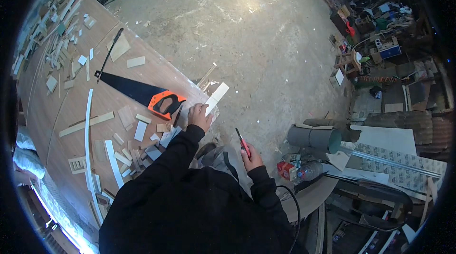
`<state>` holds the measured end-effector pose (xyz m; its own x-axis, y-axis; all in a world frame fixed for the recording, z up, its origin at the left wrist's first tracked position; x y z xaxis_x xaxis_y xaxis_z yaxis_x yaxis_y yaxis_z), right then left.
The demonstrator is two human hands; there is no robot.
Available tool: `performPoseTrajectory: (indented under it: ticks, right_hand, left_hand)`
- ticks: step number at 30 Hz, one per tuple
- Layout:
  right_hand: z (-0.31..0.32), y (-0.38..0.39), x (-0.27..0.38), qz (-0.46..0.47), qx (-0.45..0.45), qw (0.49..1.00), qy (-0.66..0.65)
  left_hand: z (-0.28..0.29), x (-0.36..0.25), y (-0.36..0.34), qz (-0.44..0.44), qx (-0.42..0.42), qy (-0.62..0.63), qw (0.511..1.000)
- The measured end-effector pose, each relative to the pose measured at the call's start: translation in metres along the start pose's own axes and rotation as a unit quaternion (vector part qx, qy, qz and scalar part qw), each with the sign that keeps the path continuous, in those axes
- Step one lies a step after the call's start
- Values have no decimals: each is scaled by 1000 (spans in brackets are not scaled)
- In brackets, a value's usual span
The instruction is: The person trims and cuts small wooden pieces and strips using a utility knife, peeling away protective layers and scoring the wood.
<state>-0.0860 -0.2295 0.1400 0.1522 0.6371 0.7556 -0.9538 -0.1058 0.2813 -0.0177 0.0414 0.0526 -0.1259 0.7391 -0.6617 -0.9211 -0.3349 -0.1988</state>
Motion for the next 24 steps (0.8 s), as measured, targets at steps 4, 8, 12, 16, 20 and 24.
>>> performPoseTrajectory:
  ticks: [4, 8, 12, 16, 20, 24]
  right_hand:
    - [-7, -47, 19, -96, 70, 993, -5]
    - [-16, -99, -10, -78, 102, 992, -17]
    - [-26, -157, -3, 8, 160, 983, 86]
    - [-38, -199, 16, 108, 217, 964, 105]
    - [-53, -230, 20, 214, 249, 938, 111]
    - [-65, -232, 23, 219, 308, 904, 200]
  left_hand:
    - [-28, 5, -20, 16, 0, -5, 1000]
    - [-44, 8, -30, 33, 28, -79, 996]
    - [-53, 13, -32, 0, 14, -101, 995]
    - [-51, 9, -31, -13, -11, -119, 993]
    - [-47, 1, -38, -22, -17, -95, 995]
    - [-47, 2, -37, -38, -5, -88, 995]
Point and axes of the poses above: each hand's wrist, its own y-axis away from the middle knuckle, its own z-axis out of the back of the hand, x = y × z, the point moved 5 cm from there along -y, towards the middle knuckle, and after that the axes turned 5 degrees about -x, right-handed, at the moved point
